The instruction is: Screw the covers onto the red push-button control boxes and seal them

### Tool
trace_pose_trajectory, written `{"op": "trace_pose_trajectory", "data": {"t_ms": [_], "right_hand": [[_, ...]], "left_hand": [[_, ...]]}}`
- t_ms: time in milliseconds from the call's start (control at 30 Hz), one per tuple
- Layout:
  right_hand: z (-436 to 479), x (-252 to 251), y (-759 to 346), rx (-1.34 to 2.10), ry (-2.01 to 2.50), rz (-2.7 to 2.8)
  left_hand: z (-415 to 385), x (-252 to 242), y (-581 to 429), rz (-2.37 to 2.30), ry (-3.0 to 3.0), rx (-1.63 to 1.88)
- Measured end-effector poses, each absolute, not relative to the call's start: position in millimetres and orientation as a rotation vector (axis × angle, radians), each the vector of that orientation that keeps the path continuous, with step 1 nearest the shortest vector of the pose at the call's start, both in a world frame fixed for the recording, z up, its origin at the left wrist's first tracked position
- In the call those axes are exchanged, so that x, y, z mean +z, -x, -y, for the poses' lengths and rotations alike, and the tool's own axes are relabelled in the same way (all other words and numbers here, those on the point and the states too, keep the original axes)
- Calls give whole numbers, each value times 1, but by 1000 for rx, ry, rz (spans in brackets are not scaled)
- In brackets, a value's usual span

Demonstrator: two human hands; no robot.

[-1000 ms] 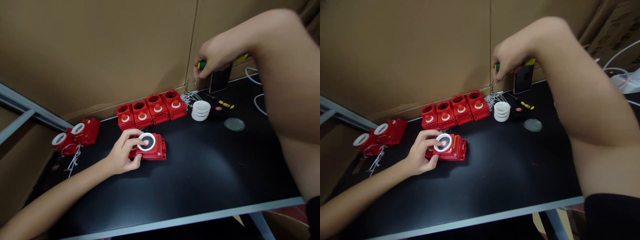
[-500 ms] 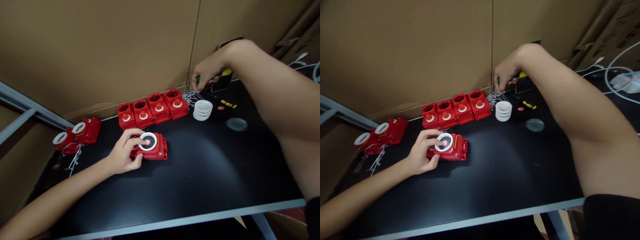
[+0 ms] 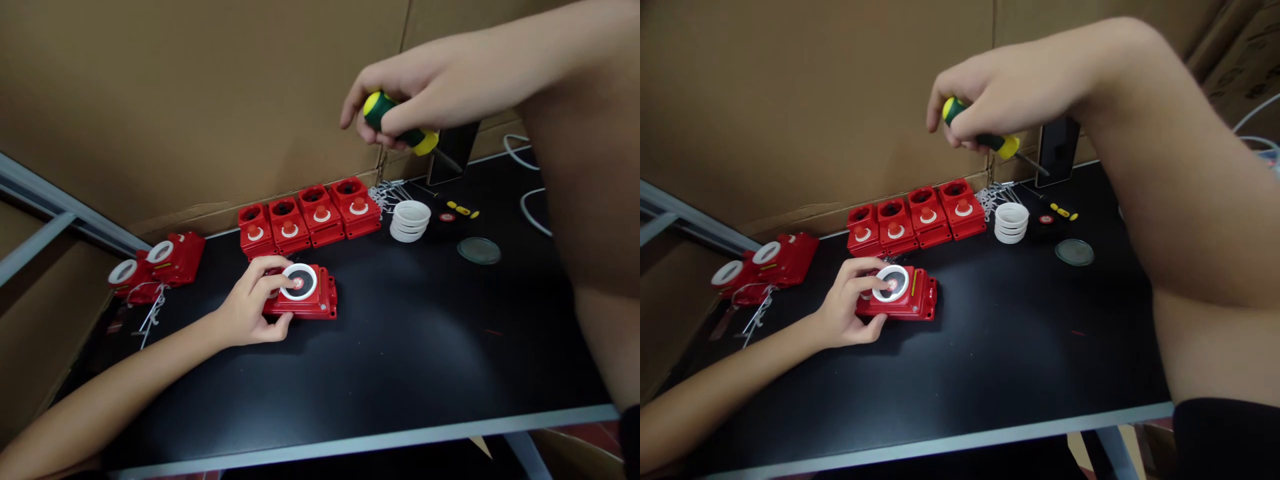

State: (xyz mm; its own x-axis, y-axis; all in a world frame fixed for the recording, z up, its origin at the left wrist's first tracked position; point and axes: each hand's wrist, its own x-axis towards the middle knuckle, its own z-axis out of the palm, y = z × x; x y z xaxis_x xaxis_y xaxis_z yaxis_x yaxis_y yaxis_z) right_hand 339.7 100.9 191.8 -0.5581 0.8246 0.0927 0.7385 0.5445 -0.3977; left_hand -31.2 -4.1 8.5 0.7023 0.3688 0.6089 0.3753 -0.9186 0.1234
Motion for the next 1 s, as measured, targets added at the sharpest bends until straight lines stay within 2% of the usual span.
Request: {"op": "trace_pose_trajectory", "data": {"t_ms": [67,167,300,467,767,1000], "right_hand": [[-76,194,-324,332,1378,2502],[-50,194,-309,299,1163,2572],[-39,190,-304,60,895,2654],[-31,187,-295,-26,862,2678],[-24,181,-292,72,432,2667],[-18,178,-280,212,539,2738]], "left_hand": [[4,11,30,641,2889,-1000],[4,13,30,675,2932,-942],[3,11,33,735,2950,-904],[4,9,36,817,2907,-908],[5,12,35,917,2853,-867],[7,17,29,866,2822,-875]]}}
